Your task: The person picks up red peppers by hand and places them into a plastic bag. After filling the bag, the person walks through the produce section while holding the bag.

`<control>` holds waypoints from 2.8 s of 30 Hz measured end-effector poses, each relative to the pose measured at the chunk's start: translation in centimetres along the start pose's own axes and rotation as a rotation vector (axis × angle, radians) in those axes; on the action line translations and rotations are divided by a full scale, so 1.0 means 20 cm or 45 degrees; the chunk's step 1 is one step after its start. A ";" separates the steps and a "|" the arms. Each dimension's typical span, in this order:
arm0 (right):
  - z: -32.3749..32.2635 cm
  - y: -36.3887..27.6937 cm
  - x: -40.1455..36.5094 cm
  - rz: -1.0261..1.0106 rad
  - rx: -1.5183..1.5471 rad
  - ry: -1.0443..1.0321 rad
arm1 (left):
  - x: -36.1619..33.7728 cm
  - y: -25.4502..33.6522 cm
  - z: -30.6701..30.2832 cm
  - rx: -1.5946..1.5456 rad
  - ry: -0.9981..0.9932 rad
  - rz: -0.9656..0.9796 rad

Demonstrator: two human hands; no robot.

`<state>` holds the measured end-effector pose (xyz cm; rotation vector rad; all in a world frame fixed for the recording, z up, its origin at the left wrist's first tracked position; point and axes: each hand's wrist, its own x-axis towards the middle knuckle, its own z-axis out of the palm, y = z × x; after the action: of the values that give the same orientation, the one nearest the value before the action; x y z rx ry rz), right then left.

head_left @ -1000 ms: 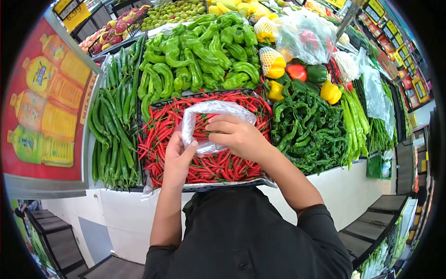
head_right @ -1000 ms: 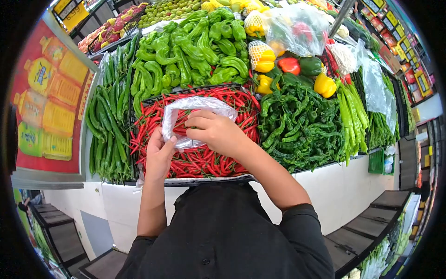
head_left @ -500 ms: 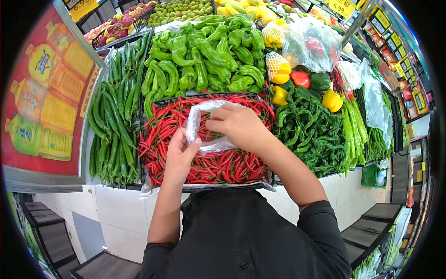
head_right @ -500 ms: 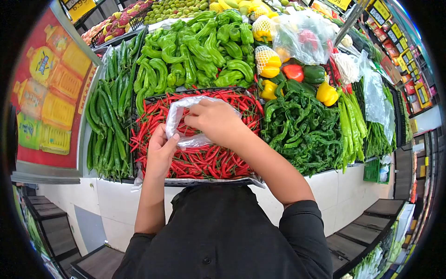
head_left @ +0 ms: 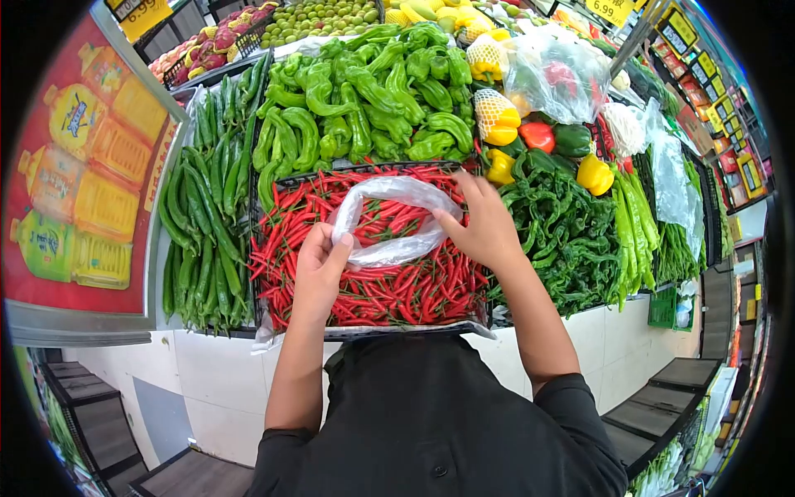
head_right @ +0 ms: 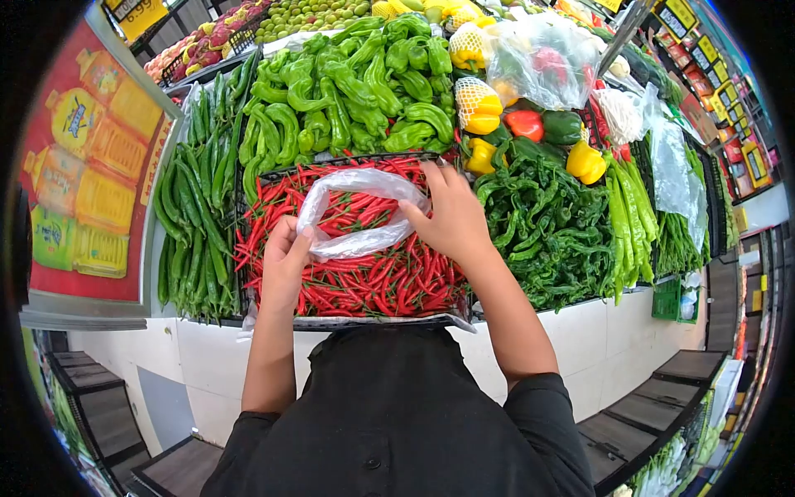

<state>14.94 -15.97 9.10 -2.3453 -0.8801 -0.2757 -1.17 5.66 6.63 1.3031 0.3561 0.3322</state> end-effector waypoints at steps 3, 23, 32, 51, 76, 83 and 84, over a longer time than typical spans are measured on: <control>0.07 0.08 -0.06 0.234 0.374 -0.268 | 0.05 0.00 -0.01 0.162 -0.049 -0.044; 0.09 0.09 0.17 0.218 1.194 -0.284 | 0.32 0.22 -0.10 0.020 -0.125 0.211; 0.10 0.21 -0.30 -0.129 0.494 -0.228 | -0.13 -0.07 -0.32 -0.049 0.412 0.049; 0.25 0.11 -0.35 -0.014 0.345 -0.267 | -0.35 -0.12 -0.08 0.039 0.235 -0.072; -0.31 -0.15 -0.26 0.216 1.654 -0.403 | -0.18 -0.04 0.00 0.089 0.148 0.162; 0.03 -0.31 -0.03 0.476 1.803 -0.799 | -0.09 -0.04 -0.01 0.146 0.038 0.105; 0.08 -0.29 -0.01 0.487 1.827 -0.789 | -0.09 -0.04 -0.02 0.150 0.016 0.094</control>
<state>11.07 -11.66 10.44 -1.1189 -0.5123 0.9766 -2.83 5.00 5.97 1.4330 0.3430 0.3866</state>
